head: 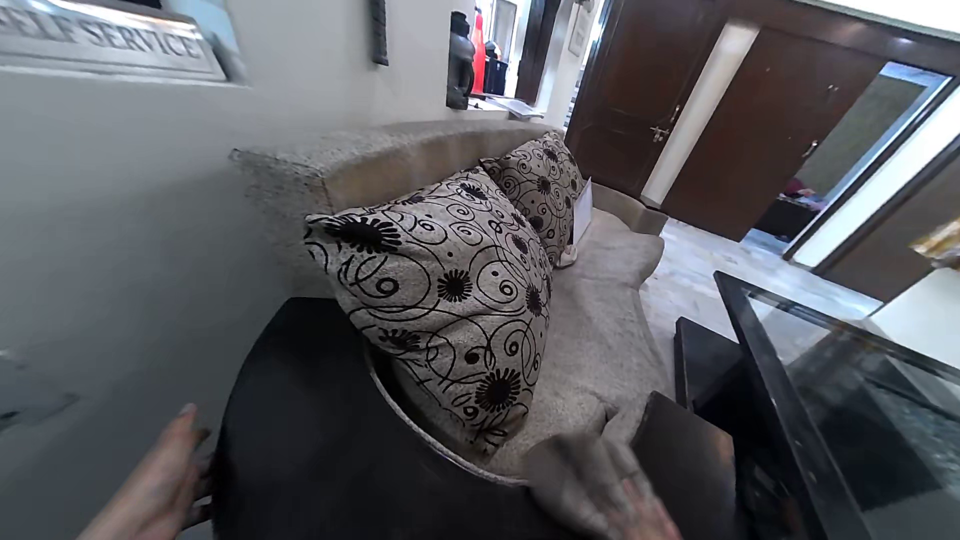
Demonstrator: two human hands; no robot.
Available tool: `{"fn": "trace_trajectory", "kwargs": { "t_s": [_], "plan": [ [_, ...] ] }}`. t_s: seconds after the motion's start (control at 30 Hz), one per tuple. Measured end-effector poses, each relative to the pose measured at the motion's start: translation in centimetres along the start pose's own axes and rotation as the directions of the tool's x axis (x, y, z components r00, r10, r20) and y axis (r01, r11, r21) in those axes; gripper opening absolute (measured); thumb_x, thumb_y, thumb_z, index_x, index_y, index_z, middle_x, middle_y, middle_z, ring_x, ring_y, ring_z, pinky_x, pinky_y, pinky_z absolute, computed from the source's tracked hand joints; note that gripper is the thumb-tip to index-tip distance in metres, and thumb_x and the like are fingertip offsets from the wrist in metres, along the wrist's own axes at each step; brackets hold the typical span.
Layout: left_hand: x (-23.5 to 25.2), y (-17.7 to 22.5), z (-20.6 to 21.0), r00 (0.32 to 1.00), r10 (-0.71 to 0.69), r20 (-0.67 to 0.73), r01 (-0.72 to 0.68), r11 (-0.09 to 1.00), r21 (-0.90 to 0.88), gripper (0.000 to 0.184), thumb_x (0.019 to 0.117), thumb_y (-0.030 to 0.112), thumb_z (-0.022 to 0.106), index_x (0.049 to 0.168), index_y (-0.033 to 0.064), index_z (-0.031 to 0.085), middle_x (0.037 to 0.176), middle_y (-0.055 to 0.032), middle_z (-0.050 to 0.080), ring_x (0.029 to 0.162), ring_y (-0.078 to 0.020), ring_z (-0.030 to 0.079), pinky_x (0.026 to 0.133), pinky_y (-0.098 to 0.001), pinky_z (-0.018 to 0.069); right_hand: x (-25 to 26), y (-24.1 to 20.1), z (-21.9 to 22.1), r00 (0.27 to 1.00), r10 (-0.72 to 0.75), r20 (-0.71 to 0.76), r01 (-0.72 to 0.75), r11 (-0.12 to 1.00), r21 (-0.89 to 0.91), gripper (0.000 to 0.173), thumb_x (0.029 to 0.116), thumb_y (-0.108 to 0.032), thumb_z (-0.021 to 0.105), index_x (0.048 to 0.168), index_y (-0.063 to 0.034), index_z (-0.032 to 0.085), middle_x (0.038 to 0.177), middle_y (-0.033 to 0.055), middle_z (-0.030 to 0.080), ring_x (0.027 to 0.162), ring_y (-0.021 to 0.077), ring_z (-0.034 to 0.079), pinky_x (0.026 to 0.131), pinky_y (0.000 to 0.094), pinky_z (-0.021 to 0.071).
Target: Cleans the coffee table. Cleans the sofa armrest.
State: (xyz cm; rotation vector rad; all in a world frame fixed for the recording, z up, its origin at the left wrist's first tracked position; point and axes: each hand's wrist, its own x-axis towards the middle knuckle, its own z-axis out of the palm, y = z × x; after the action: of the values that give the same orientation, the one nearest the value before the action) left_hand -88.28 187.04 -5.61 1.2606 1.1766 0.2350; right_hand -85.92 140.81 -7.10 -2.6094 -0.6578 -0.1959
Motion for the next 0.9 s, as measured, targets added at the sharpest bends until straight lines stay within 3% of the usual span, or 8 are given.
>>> {"fn": "trace_trajectory", "kwargs": {
  "t_s": [0.1,0.2,0.3,0.37,0.47,0.6,0.8,0.9],
  "plan": [
    [0.6,-0.4,-0.2,1.000,0.009,0.013,-0.009,1.000,-0.006,0.079,0.1057,0.064,0.015,0.160,0.0079,0.021,0.155,-0.0286,0.035,0.134,-0.0426,0.044,0.101,-0.0618,0.0392,2.7,6.7,-2.1,0.984,0.153,-0.092,-0.157,0.987,-0.040,0.043,0.0978,-0.004,0.049,0.138,-0.0022,0.063,0.144,0.0297,0.055,0.138,0.0531,0.047,0.118,0.0692,0.0245],
    [0.5,-0.3,0.1,1.000,0.014,-0.012,-0.015,1.000,-0.025,0.077,0.1061,0.064,0.016,0.159,0.0077,0.024,0.151,-0.0291,0.039,0.129,-0.0418,0.047,0.098,-0.0615,0.0396,7.1,13.7,-3.8,0.937,0.301,-0.179,-0.318,0.945,-0.075,0.041,0.1012,-0.010,0.048,0.140,-0.0041,0.062,0.144,0.0294,0.055,0.136,0.0503,0.050,0.117,0.0667,0.0297],
    [0.3,-0.2,0.3,0.999,0.015,-0.040,-0.017,0.998,-0.053,0.077,0.1064,0.063,0.020,0.158,0.0066,0.026,0.147,-0.0313,0.042,0.126,-0.0434,0.048,0.097,-0.0621,0.0398,11.5,18.0,-6.1,0.840,0.543,-0.002,-0.543,0.839,-0.035,0.045,0.1097,-0.023,0.041,0.149,-0.0038,0.050,0.150,0.0268,0.050,0.141,0.0434,0.046,0.117,0.0593,0.0322],
    [0.3,-0.2,0.5,0.999,0.017,-0.038,-0.019,0.998,-0.053,0.078,0.1063,0.063,0.019,0.159,0.0059,0.025,0.149,-0.0318,0.041,0.127,-0.0441,0.047,0.097,-0.0623,0.0392,12.9,18.4,-6.5,0.816,0.575,0.059,-0.575,0.818,-0.017,0.044,0.1097,-0.022,0.041,0.148,-0.0037,0.052,0.151,0.0268,0.049,0.142,0.0422,0.046,0.117,0.0587,0.0332],
    [0.2,-0.1,0.6,0.999,0.018,-0.032,-0.020,0.998,-0.056,0.079,0.1062,0.063,0.018,0.159,0.0052,0.024,0.149,-0.0322,0.039,0.127,-0.0446,0.046,0.096,-0.0631,0.0391,12.2,16.6,-5.8,0.876,0.482,0.012,-0.481,0.875,-0.061,0.042,0.1090,-0.018,0.040,0.147,-0.0085,0.055,0.144,0.0228,0.058,0.134,0.0405,0.054,0.112,0.0599,0.0384],
    [0.5,-0.4,0.4,0.999,0.028,-0.033,-0.030,0.997,-0.070,0.078,0.1061,0.064,0.020,0.157,0.0050,0.028,0.150,-0.0318,0.039,0.131,-0.0450,0.045,0.099,-0.0646,0.0380,8.9,12.2,-4.1,0.963,0.267,-0.035,-0.268,0.961,-0.063,0.044,0.1042,-0.009,0.043,0.146,-0.0072,0.057,0.151,0.0245,0.051,0.143,0.0448,0.045,0.120,0.0588,0.0319],
    [0.3,-0.5,0.7,0.999,0.033,-0.023,-0.034,0.998,-0.060,0.077,0.1076,0.060,0.018,0.159,0.0037,0.024,0.153,-0.0335,0.035,0.135,-0.0485,0.041,0.102,-0.0666,0.0347,2.8,-2.5,0.8,0.998,0.023,0.053,-0.025,0.999,0.041,0.041,0.0968,-0.001,0.054,0.136,-0.0025,0.065,0.144,0.0326,0.053,0.135,0.0540,0.050,0.112,0.0643,0.0398],
    [0.2,-0.4,0.6,0.999,0.031,-0.022,-0.032,0.998,-0.060,0.076,0.1075,0.060,0.018,0.159,0.0045,0.025,0.154,-0.0323,0.035,0.136,-0.0473,0.040,0.104,-0.0662,0.0340,1.2,-9.6,4.3,0.981,-0.169,0.098,0.157,0.981,0.116,0.040,0.0966,-0.003,0.055,0.134,-0.0042,0.067,0.143,0.0286,0.057,0.133,0.0484,0.054,0.112,0.0591,0.0421]
  ]
}}
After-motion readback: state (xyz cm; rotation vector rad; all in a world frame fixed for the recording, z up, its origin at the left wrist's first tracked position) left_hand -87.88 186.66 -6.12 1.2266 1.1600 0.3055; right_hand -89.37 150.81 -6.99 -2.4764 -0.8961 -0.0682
